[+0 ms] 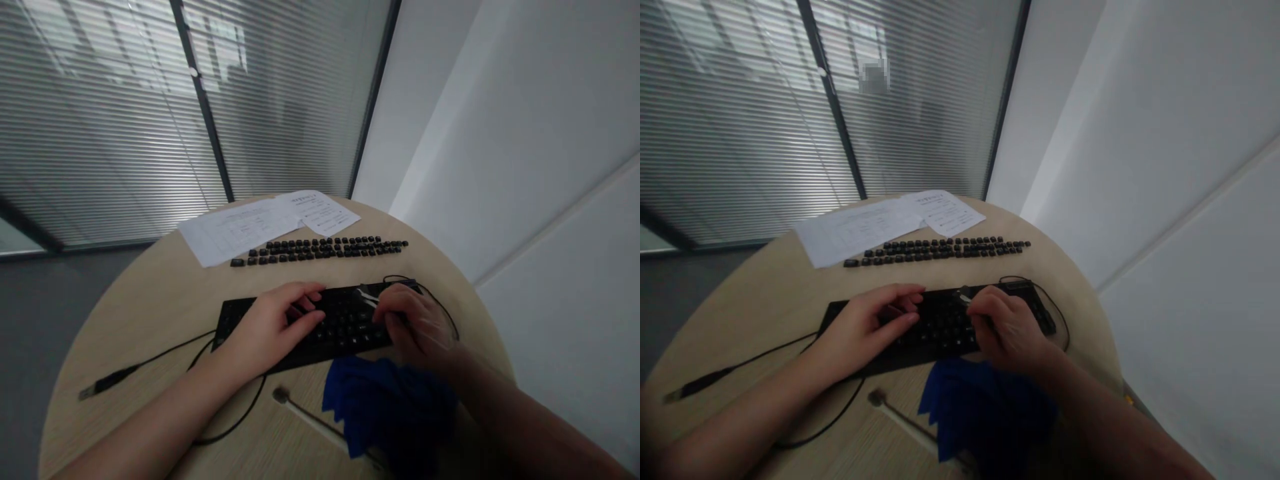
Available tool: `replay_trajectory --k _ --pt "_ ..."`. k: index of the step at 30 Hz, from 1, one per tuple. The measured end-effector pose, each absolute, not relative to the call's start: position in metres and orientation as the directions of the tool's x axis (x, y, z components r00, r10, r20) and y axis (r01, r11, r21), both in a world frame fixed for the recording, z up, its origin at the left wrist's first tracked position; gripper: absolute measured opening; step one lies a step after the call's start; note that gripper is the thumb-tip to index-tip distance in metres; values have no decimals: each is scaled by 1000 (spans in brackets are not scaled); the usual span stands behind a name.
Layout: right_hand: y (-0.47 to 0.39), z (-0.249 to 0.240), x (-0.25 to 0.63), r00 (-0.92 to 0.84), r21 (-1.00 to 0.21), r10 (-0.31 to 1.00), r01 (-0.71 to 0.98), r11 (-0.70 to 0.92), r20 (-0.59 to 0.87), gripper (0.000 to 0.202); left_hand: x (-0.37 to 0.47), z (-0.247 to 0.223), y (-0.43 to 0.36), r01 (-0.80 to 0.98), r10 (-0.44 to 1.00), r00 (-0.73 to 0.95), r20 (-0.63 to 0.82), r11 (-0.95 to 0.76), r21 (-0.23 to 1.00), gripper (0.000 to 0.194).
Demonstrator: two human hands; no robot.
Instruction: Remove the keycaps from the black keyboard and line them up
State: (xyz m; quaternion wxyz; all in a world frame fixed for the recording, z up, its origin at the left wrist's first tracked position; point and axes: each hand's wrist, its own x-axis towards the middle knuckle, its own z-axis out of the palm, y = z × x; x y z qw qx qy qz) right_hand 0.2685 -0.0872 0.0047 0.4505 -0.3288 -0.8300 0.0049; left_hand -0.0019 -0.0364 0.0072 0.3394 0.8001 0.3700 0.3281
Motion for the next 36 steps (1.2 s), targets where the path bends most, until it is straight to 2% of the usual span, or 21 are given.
replay_trajectory --k 3,6,10,18,28,32,36 --pt "-88 8 246 -460 -158 447 540 827 768 20 1 9 -41 329 855 466 228 -407 852 25" --pt "-91 1 233 -499 -93 410 544 834 764 20 5 11 -43 366 849 489 202 -409 836 23" --pt "-93 -9 229 -510 -88 405 535 840 759 20 11 9 -44 410 838 508 199 -438 800 26" --pt "-92 -15 226 -504 -64 441 602 796 742 18 12 0 -41 442 872 479 104 -342 829 22" --pt "-85 -13 243 -345 -137 584 768 626 735 12 7 0 -35 405 854 516 66 -311 859 25" --pt "-84 -15 246 -423 -179 589 688 704 689 19 9 2 -35 429 820 568 64 -361 828 27" --pt "-83 -21 244 -501 -148 580 662 735 642 33 9 3 -35 457 786 614 69 -426 781 27"
